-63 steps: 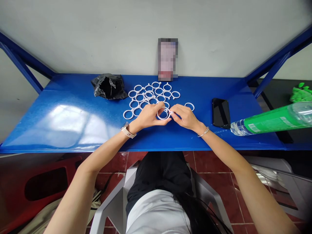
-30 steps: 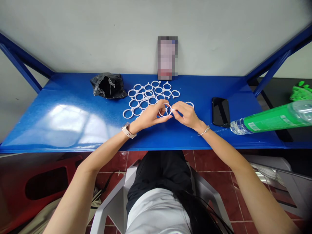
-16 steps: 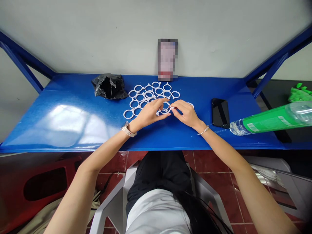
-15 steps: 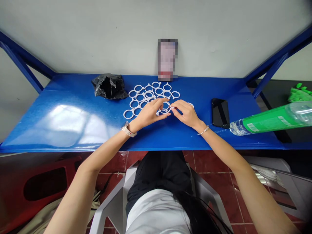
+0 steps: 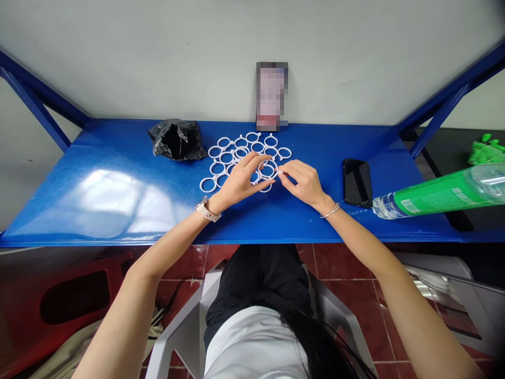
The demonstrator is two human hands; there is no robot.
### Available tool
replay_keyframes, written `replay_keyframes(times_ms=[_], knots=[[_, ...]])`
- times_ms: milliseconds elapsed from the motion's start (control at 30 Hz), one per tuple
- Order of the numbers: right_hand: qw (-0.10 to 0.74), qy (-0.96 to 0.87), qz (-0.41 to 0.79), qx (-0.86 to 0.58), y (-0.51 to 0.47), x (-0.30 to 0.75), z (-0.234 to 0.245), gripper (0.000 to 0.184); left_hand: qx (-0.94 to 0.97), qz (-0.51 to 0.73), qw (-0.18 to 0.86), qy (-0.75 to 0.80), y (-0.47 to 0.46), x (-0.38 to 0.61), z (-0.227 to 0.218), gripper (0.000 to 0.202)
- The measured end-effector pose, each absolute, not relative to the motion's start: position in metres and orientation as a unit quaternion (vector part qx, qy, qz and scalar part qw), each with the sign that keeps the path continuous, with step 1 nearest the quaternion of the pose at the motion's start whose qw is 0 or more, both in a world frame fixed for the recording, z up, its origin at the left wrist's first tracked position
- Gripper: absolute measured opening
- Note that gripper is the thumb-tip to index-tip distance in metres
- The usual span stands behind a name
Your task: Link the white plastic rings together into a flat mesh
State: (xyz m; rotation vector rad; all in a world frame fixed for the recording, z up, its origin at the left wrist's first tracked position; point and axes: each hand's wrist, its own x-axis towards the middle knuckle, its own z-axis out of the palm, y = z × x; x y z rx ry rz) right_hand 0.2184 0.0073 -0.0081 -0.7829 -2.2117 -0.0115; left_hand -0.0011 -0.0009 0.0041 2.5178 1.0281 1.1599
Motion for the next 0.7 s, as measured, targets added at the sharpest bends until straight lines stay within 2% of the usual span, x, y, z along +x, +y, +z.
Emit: replay_keyframes(times_ms=[433, 700], knots=[[0.406, -0.862, 0.007, -0.303, 0.006, 0.218, -0.008, 0.022, 0.856, 0.362, 0.068, 0.363, -0.002, -0.001, 0.006, 0.043], [0.385, -0.881, -0.018, -0.276, 0.003, 0.216, -0.005, 0.020, 0.864, 0.358, 0.085, 0.343, -0.001, 0.002, -0.005, 0.041]])
